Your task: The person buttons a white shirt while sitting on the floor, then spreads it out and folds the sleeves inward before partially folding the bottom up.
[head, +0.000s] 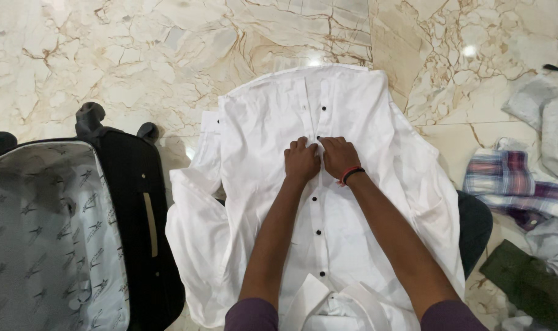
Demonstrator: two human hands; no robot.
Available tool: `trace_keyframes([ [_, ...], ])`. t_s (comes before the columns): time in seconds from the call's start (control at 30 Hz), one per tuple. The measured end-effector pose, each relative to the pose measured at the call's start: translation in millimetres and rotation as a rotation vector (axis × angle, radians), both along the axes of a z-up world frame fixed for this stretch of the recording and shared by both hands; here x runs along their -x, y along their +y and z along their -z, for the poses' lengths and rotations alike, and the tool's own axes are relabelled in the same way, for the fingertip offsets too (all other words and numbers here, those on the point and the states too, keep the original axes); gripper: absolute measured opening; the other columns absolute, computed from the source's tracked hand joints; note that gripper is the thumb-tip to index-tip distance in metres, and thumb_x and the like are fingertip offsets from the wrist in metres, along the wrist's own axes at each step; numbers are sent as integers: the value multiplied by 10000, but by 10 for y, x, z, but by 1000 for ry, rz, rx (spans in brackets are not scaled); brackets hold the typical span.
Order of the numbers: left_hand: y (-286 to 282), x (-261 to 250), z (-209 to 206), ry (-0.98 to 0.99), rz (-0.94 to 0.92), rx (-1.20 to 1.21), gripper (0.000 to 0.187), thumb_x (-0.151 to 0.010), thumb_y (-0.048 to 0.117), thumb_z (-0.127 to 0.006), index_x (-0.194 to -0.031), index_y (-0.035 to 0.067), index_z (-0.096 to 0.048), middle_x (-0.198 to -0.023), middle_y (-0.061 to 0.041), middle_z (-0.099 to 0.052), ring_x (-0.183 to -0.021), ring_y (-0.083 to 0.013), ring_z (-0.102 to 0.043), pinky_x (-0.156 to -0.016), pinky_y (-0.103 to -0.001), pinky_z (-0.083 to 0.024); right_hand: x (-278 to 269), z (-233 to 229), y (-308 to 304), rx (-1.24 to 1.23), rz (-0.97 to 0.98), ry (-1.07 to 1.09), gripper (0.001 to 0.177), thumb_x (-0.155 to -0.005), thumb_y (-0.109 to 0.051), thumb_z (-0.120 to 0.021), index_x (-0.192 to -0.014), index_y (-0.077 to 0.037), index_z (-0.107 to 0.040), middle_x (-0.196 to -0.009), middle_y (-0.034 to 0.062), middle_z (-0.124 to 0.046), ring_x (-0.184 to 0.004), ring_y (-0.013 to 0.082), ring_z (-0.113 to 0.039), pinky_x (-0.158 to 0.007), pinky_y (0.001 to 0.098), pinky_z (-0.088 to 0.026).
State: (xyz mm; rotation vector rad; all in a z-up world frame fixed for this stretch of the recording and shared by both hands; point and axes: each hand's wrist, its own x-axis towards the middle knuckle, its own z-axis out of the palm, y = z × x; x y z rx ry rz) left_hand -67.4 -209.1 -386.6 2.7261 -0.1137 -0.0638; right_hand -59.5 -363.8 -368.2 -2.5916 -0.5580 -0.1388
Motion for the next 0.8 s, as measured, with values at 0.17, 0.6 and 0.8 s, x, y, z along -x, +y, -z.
trace_keyframes([
  [0.17,2,-36,-77,-33,-21,82,280,-820,295,-732,-1064,157,-738,-1177,-55,-623,-1115,-277,-581,-892,-479,-466,-117,-32,33,57,49,125,375,-910,-117,-596,-1284,-109,-631,-1098,76,-717,-1037,299,-660,-880,474,-511],
  [0.6,-82,-148,17,-145,-260,93,293,-761,324,-788,-936,117,-676,-945,-81,-640,-889,-309,-631,-769,-477,-465,-162,78,71,-137,196,249,350,-936,-162,-586,-1276,-154,-669,-1026,89,-678,-891,311,-683,-782,453,-549],
  [0.8,-101,-139,-4,-198,-228,61,237,-792,281,-766,-924,116,-659,-930,-75,-650,-875,-294,-643,-751,-483,-452,-192,46,108,-111,247,274,291,-928,-188,-604,-1195,-194,-722,-983,78,-678,-877,287,-688,-775,428,-552],
])
